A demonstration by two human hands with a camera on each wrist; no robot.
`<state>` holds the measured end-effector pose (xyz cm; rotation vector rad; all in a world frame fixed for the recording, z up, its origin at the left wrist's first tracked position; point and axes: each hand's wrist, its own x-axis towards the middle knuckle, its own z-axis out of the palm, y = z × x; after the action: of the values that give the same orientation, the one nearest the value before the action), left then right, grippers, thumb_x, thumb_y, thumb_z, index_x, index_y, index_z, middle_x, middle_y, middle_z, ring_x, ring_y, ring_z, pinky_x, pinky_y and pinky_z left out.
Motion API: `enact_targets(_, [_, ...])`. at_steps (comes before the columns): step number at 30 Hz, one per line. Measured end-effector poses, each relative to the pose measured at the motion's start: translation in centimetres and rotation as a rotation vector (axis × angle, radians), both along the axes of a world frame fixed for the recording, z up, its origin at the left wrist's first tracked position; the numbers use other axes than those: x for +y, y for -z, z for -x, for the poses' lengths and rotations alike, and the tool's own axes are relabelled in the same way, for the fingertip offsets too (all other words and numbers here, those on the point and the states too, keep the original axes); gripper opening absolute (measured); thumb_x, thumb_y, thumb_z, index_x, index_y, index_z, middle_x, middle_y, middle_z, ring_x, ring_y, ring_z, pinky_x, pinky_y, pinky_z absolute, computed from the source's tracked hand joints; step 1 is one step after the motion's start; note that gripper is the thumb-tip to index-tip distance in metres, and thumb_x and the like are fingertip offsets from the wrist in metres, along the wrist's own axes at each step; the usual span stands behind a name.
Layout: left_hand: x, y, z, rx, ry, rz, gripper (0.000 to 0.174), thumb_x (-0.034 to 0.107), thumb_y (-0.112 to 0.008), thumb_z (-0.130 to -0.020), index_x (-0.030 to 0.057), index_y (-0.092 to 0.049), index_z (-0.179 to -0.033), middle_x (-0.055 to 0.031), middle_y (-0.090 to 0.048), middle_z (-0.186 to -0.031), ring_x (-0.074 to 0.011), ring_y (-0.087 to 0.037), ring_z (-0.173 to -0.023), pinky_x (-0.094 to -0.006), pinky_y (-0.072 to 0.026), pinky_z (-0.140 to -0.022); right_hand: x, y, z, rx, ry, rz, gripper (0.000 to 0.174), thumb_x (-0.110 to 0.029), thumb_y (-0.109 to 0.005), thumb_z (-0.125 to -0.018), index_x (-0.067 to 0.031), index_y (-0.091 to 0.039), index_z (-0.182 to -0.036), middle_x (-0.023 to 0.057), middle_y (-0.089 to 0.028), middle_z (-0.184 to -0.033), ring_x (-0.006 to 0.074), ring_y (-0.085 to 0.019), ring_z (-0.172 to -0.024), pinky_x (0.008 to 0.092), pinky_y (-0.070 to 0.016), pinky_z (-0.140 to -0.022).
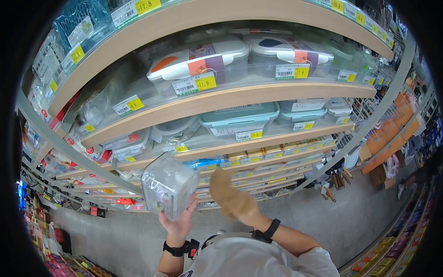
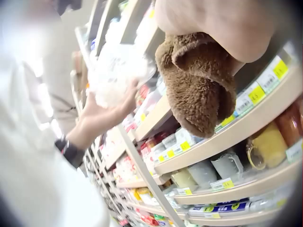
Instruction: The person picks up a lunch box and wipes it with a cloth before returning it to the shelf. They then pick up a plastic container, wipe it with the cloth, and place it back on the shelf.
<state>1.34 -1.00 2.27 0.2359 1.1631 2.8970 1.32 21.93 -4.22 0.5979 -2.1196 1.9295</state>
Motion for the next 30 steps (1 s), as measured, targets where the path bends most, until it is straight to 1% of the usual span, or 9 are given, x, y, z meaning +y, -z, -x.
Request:
enact_targets(1, [-0.4, -0.2, 0.1, 0.010, 0.001, -0.004, 0.097, 0.063, -0.065, -0.073, 0.0026, -0.032, -0.141, -0.0169, -0.045, -0.137, -0.0379, -0.045, -0.125, -0.0484, -0.0362, -0.105, 0.4, 1.3, 0.2, -0.354, 0.205, 0.284, 0.043, -0.023, -0.069, -0.081, -0.0092, -0.054, -0.120, 0.0098, -0.056, -0.124, 0.0286, -0.055, -0.114, 0.0409, -0.0428, -0.100])
enact_targets(2, [-0.9, -0.1, 0.0, 0.009, -0.033, 0.012, 0.098, 0.063, -0.065, -0.073, 0.0027, -0.031, -0.141, -0.0169, -0.045, -0.137, -0.0392, -0.045, -0.125, -0.0493, -0.0367, -0.105, 1.1, 1.5, 1.1, -0.340, 0.202, 0.279, 0.043, -0.023, -0.069, -0.081, -0.0092, -0.054, -0.120, 0.0098, -0.056, -0.124, 0.0286, -0.055, -0.114, 0.0409, -0.0428, -0.100])
enact_targets(4, [-1.7, 0.2, -0.2, 0.035, -0.079, 0.014, 0.098, 0.064, -0.065, -0.072, 0.0027, -0.031, -0.141, -0.0170, -0.045, -0.137, -0.0404, -0.045, -0.124, -0.0503, -0.0373, -0.104, 3.1, 1.0, 3.3, -0.583, 0.170, 1.019, 0.048, -0.036, -0.056, -0.089, -0.0090, -0.049, -0.128, 0.0073, -0.053, -0.129, 0.0272, -0.050, -0.120, 0.0421, -0.0378, -0.104])
enact_targets(7, [-2.5, 0.5, -0.1, 0.081, -0.120, 0.080, 0.100, 0.071, -0.056, -0.074, 0.0070, -0.026, -0.145, -0.0170, -0.043, -0.139, -0.0381, -0.046, -0.124, -0.0487, -0.0394, -0.103, 5.9, 0.4, 5.8, -0.499, 0.063, 1.300, 0.047, -0.036, -0.049, -0.090, -0.0110, -0.049, -0.130, 0.0064, -0.052, -0.130, 0.0259, -0.048, -0.121, 0.0418, -0.0349, -0.106])
enact_targets(14, [-3.5, 2.9, -0.4, 0.044, -0.136, 0.007, 0.093, 0.064, -0.067, -0.070, 0.0075, -0.038, -0.138, -0.0120, -0.049, -0.134, -0.0353, -0.049, -0.121, -0.0493, -0.0409, -0.101, 8.1, 2.8, 11.1, -0.615, 0.025, 1.216, 0.031, -0.017, -0.056, -0.088, -0.0095, -0.058, -0.118, 0.0024, -0.063, -0.114, 0.0193, -0.056, -0.108, 0.0352, -0.0425, -0.095])
enact_targets(23, [-5.5, 3.2, -1.6, 0.038, -0.167, -0.014, 0.077, 0.051, -0.075, -0.068, 0.0086, -0.051, -0.128, -0.0073, -0.060, -0.120, -0.0285, -0.054, -0.115, -0.0497, -0.0385, -0.101, 11.4, 5.4, 17.9, -0.547, 0.144, 1.194, 0.017, -0.025, -0.053, -0.096, -0.0101, -0.061, -0.097, -0.0024, -0.065, -0.086, 0.0136, -0.061, -0.078, 0.0329, -0.0486, -0.082])
enact_targets(25, [-6.1, 3.5, -1.7, 0.028, -0.174, -0.023, 0.078, 0.052, -0.076, -0.068, 0.0083, -0.051, -0.128, -0.0074, -0.060, -0.120, -0.0287, -0.054, -0.114, -0.0495, -0.0388, -0.100, 13.4, 7.1, 19.7, -0.324, -0.379, 1.096, 0.019, -0.027, -0.053, -0.095, -0.0091, -0.061, -0.095, 0.0007, -0.065, -0.085, 0.0155, -0.060, -0.082, 0.0356, -0.0482, -0.083])
enact_targets(26, [-6.5, 3.7, -1.7, 0.024, -0.185, -0.024, 0.079, 0.052, -0.076, -0.068, 0.0082, -0.051, -0.128, -0.0075, -0.060, -0.120, -0.0286, -0.055, -0.114, -0.0492, -0.0390, -0.100, 12.4, 5.1, 19.1, -0.504, 0.001, 1.139, 0.021, -0.027, -0.054, -0.094, -0.0087, -0.058, -0.103, 0.0021, -0.063, -0.099, 0.0157, -0.059, -0.089, 0.0336, -0.0487, -0.078])
enact_targets(30, [-7.5, 3.3, -1.8, 0.018, -0.249, 0.015, 0.079, 0.054, -0.075, -0.068, 0.0081, -0.052, -0.127, -0.0080, -0.061, -0.118, -0.0283, -0.055, -0.113, -0.0484, -0.0395, -0.100, 11.4, 1.5, 18.4, -0.663, 0.122, 1.076, 0.022, -0.025, -0.053, -0.094, -0.0082, -0.056, -0.107, 0.0041, -0.061, -0.102, 0.0182, -0.058, -0.095, 0.0354, -0.0481, -0.080])
